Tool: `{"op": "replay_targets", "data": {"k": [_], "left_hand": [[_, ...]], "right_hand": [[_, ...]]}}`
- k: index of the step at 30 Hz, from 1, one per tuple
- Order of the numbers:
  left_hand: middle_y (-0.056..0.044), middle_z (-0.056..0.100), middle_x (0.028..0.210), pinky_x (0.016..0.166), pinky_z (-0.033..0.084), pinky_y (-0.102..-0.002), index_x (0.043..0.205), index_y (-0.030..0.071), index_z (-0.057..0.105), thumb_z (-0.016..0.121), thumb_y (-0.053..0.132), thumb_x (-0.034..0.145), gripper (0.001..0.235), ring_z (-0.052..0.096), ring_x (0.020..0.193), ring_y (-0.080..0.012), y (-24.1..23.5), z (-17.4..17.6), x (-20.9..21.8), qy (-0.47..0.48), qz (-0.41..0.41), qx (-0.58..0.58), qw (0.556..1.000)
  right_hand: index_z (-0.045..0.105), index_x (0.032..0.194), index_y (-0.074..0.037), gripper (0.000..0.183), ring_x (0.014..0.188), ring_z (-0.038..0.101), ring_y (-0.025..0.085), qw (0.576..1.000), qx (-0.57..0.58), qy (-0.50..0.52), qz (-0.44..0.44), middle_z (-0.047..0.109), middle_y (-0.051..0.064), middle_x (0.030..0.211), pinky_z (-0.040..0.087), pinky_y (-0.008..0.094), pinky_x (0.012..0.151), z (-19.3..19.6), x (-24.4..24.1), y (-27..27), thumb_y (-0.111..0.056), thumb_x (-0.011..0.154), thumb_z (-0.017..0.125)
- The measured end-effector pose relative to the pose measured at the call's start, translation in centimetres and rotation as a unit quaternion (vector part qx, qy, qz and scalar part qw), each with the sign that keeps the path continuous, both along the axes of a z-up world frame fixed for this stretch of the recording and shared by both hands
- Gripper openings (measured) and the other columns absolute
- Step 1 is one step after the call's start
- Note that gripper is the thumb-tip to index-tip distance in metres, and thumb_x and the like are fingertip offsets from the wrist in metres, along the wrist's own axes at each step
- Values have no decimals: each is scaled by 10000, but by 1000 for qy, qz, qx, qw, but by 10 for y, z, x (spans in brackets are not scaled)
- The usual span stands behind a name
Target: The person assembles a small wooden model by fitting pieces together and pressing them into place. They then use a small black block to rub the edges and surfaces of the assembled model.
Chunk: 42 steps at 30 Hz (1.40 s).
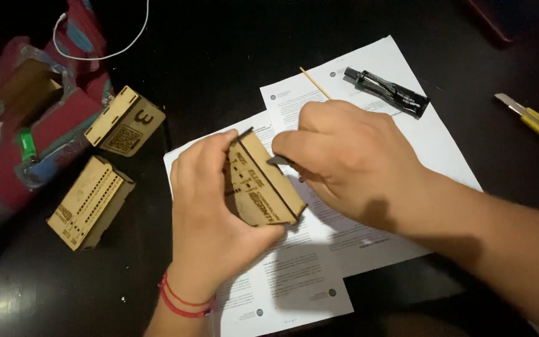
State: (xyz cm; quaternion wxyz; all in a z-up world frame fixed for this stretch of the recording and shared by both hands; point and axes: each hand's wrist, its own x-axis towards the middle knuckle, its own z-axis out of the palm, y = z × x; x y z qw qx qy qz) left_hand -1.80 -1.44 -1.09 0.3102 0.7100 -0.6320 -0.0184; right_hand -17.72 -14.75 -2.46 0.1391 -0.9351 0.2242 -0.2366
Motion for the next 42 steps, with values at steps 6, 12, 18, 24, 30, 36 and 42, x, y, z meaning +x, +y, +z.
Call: {"op": "replay_targets", "data": {"k": [6, 12, 18, 24, 30, 36, 42], "left_hand": [[-99, 497, 1273, 981, 437, -385, 1353, 82, 435, 823, 289, 497, 963, 455, 1198, -264, -2, 5, -3, 57, 35, 31, 997], [-135, 491, 1261, 1010, 426, -411, 1329, 51, 424, 845, 309, 556, 917, 470, 1174, -294, -1, 0, 2, 19, 3, -26, 999], [-117, 507, 1267, 1027, 429, -396, 1334, 62, 437, 848, 351, 576, 910, 483, 1200, -276, -1, 3, -1, 41, 9, -24, 999], [-130, 522, 1286, 1047, 444, -395, 1335, 39, 426, 870, 324, 592, 912, 509, 1205, -287, 0, 0, -4, 22, -14, -50, 998], [-123, 517, 1251, 1019, 446, -397, 1299, 47, 454, 855, 376, 570, 894, 499, 1187, -271, -2, 4, 3, 68, -4, -22, 997], [-97, 516, 1306, 1070, 439, -392, 1349, 76, 426, 884, 388, 596, 934, 508, 1251, -265, -1, -2, 3, 113, -37, -24, 993], [-129, 428, 1418, 925, 494, -316, 1406, 87, 283, 845, 419, 652, 997, 505, 1158, -177, 6, -3, 5, 384, -154, -97, 905]], "right_hand": [[663, 1063, -288, 264, 813, 542, 258, 994, 57, 77, 51, 505, -2, 818, 430, 497, 460, 2, -2, -7, -306, 805, 609], [594, 982, -223, 162, 765, 523, 317, 992, -71, 56, 89, 471, 37, 806, 401, 533, 392, 1, -7, -11, -257, 825, 613], [582, 935, -220, 97, 715, 505, 284, 987, -82, 69, 117, 470, 12, 776, 396, 478, 414, 9, -11, -6, -162, 861, 557], [627, 958, -193, 139, 677, 501, 305, 993, -98, -19, 69, 466, 29, 743, 349, 480, 394, 5, -10, -5, -178, 828, 583], [544, 818, -225, 75, 687, 515, 270, 978, -37, 156, 131, 465, -4, 737, 398, 480, 429, 26, -19, -8, -244, 884, 573], [701, 870, -328, 101, 602, 565, 175, 958, 69, 164, 225, 526, -62, 682, 428, 403, 495, 33, -33, -24, -303, 861, 603], [643, 989, -126, 179, 731, 657, 203, 982, 80, -32, 168, 697, -1, 855, 485, 352, 664, 24, -28, -33, -247, 959, 514]]}}
